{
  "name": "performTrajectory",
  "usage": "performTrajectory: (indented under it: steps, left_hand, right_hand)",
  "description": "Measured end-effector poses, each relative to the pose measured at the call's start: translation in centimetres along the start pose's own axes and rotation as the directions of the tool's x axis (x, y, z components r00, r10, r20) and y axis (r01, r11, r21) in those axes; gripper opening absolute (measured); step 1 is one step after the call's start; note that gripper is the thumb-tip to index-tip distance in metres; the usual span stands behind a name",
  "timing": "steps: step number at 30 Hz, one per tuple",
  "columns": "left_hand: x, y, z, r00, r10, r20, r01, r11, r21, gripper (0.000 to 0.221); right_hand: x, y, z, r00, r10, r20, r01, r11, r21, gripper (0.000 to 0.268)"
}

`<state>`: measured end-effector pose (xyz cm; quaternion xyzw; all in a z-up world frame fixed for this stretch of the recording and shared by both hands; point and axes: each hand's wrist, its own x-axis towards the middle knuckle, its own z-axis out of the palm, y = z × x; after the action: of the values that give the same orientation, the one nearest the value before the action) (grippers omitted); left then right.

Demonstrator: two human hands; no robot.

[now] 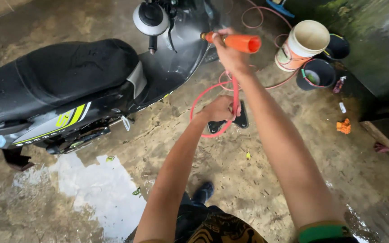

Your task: The person uses a pressure washer with an orange nozzle to spray water on a black motorcycle, cleaning the wheels, engine, body, and rear. They also remove and wash a black plastic floor mat separately.

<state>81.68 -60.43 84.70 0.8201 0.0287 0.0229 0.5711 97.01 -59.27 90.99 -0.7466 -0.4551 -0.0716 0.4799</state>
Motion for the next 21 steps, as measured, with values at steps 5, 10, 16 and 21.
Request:
performTrajectory:
  steps: [5, 10, 16, 21]
  left_hand:
    - [-0.9, -3.0, -0.8, 0.980, -0.170, 0.100, 0.186, 0.964, -0.191, 0.021]
    - [-0.7, -8.3, -1.1, 0.933, -0.338, 0.122, 0.360, 0.877, -0.319, 0.020]
    - [2.4, -13.7, -2.7, 0.944, -0.319, 0.083, 0.329, 0.930, -0.163, 0.027]
    - [5.0, -20.3, -2.9, 0.939, -0.337, 0.065, 0.327, 0.936, 0.127, 0.022]
  right_hand:
    - [-2.2, -2.6, 2.3, 0.875, 0.391, 0.286, -0.440, 0.888, 0.134, 0.020]
    - [-3.6, 4.6, 9.4, 0.744, 0.530, 0.408, -0.569, 0.822, -0.030, 0.040]
    - [-2.4, 7.2, 11.2, 0.818, 0.537, 0.207, -0.556, 0.830, 0.043, 0.039]
    - [-2.6, 20.4, 17.8, 0.772, 0.586, 0.244, -0.611, 0.791, 0.033, 0.037]
